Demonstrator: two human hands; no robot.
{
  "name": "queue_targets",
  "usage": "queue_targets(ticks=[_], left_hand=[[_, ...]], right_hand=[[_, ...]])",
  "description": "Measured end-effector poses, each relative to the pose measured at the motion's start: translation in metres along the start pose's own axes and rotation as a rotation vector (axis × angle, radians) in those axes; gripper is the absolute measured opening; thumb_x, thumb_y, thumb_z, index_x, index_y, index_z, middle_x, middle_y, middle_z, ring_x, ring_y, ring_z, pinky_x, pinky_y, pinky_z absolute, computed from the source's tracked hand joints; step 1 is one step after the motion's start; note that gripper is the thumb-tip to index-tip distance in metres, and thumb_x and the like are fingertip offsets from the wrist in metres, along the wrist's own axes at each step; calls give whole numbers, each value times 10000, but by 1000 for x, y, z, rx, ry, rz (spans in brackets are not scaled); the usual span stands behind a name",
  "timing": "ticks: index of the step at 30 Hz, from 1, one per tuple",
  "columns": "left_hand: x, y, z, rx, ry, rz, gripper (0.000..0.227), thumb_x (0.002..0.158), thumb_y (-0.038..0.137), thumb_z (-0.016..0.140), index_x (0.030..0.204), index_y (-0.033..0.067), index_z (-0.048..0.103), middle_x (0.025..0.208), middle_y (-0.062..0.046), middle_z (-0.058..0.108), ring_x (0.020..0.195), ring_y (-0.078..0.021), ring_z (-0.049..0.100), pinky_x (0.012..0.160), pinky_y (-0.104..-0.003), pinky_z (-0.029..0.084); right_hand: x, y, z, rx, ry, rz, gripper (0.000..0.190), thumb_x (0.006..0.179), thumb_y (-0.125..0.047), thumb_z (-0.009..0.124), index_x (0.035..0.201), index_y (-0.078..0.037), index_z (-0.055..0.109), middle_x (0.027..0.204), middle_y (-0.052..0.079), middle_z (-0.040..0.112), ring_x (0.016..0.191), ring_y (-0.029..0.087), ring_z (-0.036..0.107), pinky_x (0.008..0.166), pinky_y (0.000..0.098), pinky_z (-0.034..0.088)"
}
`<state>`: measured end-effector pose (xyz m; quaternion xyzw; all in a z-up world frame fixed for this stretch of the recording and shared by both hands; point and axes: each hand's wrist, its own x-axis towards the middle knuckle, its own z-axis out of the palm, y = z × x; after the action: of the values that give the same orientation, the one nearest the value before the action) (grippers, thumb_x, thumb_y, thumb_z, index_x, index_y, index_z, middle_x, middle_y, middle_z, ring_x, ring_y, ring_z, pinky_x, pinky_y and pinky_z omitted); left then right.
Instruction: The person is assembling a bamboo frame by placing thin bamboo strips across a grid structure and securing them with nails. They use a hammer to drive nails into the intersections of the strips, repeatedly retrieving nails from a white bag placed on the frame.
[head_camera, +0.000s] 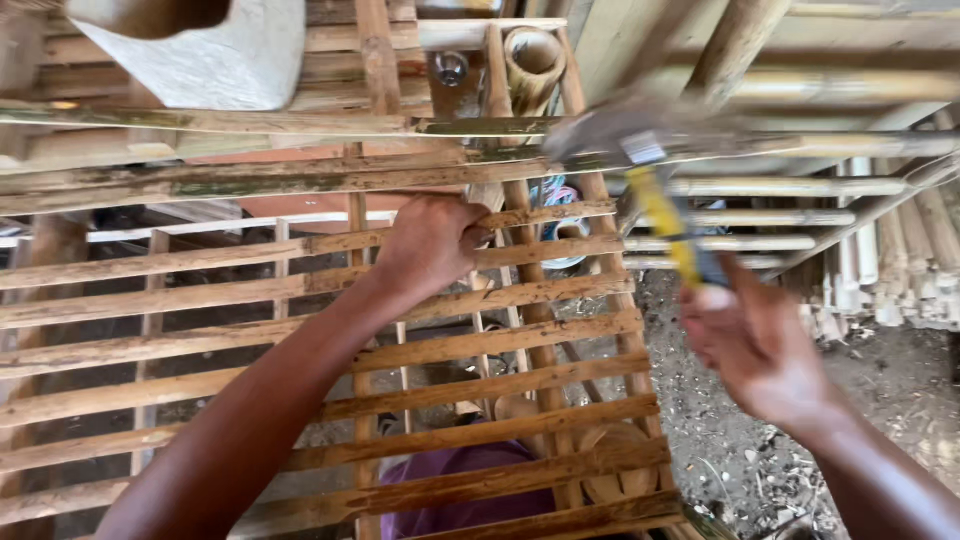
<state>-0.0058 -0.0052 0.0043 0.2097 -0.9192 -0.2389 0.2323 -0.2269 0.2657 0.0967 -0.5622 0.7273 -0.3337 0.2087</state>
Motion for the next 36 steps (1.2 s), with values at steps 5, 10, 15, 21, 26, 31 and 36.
queue_targets(ticks=[5,10,15,21,26,31,36], left_hand=[[-6,1,-4,-17,-136,-64,155,946,146,681,978,19,763,767,-130,747,524,-176,682,487,-355,595],[-1,3,-15,-142,-33,-28,139,992,66,629,995,-3,750,845,-157,737,601,-177,703,518,-296,611],[-9,-33,-91,238,334,26,105,868,-29,618,882,0,718,859,-175,715,704,-238,695,647,-393,606],[70,-155,-215,355,393,-95,129,781,33,683,889,-36,688,921,-276,699,854,-444,690,736,-520,573],[126,-240,-186,446,-310,-401,358,925,257,575,1204,94,730,1352,-185,629,1254,-356,606,1090,-467,450],[131,-258,-161,361,-367,-349,363,954,237,501,1208,107,725,1320,-178,651,1214,-372,631,1010,-497,500],[113,-200,-210,442,-362,-364,309,908,142,570,1154,49,731,1254,-194,681,1132,-386,670,931,-500,546]], right_hand=[[11,-18,9,-70,-143,299,251,975,-171,440,1195,-79,519,622,15,570,443,111,515,364,265,452],[23,-49,31,51,-66,224,340,1025,-361,376,1012,-66,545,551,10,542,364,114,489,291,309,432],[54,-102,106,777,-131,380,364,1044,-420,421,992,-69,505,625,-1,419,453,115,405,384,306,388],[93,-144,182,1215,-211,656,362,1012,-455,418,913,-108,453,600,0,368,420,133,354,378,332,352],[128,-165,222,1086,-155,430,446,1039,-505,405,908,-80,442,594,7,341,408,133,322,357,348,333],[133,-154,232,1068,-144,490,443,1014,-517,392,928,-86,447,593,1,357,419,119,332,372,322,344],[133,-155,228,1029,-174,464,461,1028,-523,371,934,-78,448,598,-3,358,422,119,333,373,321,341]])
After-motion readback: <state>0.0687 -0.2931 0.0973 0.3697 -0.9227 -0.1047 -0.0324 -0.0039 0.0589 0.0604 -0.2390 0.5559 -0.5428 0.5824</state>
